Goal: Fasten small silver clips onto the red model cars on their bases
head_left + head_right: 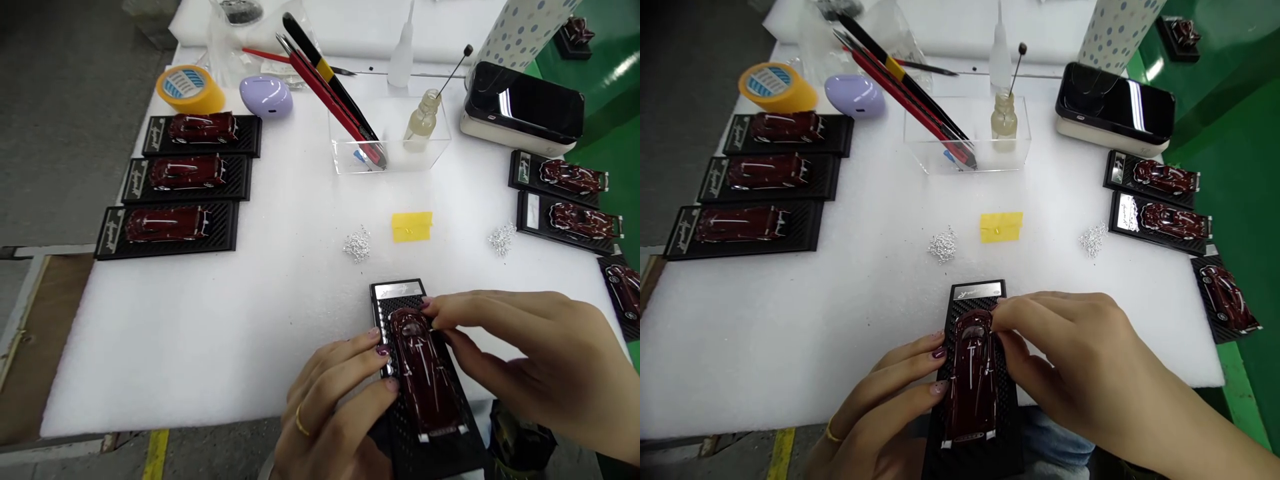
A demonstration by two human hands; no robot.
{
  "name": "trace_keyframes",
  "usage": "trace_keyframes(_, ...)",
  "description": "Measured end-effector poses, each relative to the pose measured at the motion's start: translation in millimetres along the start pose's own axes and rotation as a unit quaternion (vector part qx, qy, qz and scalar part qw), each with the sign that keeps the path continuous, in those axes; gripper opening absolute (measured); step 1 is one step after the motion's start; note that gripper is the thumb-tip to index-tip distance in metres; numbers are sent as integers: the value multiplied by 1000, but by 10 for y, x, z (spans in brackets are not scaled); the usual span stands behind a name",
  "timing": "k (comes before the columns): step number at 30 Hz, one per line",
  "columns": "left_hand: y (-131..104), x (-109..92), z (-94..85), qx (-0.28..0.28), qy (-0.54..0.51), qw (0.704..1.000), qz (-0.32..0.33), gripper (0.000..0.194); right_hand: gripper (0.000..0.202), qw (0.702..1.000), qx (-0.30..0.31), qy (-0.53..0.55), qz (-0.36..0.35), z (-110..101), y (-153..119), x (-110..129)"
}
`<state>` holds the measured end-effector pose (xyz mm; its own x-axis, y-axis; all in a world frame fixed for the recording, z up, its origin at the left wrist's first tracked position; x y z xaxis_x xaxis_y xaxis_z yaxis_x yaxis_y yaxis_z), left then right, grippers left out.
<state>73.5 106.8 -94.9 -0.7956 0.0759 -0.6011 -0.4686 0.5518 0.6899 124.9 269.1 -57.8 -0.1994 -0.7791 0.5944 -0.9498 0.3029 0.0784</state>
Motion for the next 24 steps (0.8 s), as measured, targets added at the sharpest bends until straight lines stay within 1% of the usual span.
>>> trace_keyframes(3,-24,24,-7,8,-2,1000,-6,30,9,1000,1,-8,-5,-3,10,7)
trace_keyframes(7,-53,44,8,29,3,999,-15,28,8,1000,0,-11,-19,4,9,24)
trace_keyframes(10,-59,36,11,27,13,999,-20,30,9,1000,1,-13,-13,16,6,10)
trace_keyframes(12,-53,38,-2,13,18,999,-24,26,12,1000,2,-15,-7,23,13,0)
trace_keyframes(15,-26,17,0,9,9,1000,-11,22,13,1000,8,-22,-17,39,30,17)
trace_keyframes(17,-9,3,15,18,0,1000,-1,21,15,999,14,-32,-20,49,39,23)
trace_keyframes(20,-1,1,30,32,-8,999,-4,21,17,999,14,-43,-25,46,41,27)
trace_keyframes(24,10,-14,16,19,-6,1000,-5,22,16,999,20,-40,-30,55,46,27)
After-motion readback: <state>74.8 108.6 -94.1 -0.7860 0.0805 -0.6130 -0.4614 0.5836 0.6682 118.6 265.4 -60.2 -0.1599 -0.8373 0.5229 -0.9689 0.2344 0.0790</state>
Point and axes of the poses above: each hand's wrist, its own y-axis towards the middle knuckle, its own z-axis out of the palm, x = y × z, the point moved 9 cm from there along y, towards the middle knuckle, and after that the axes turned 12 degrees about z, right-handed, at the moved point
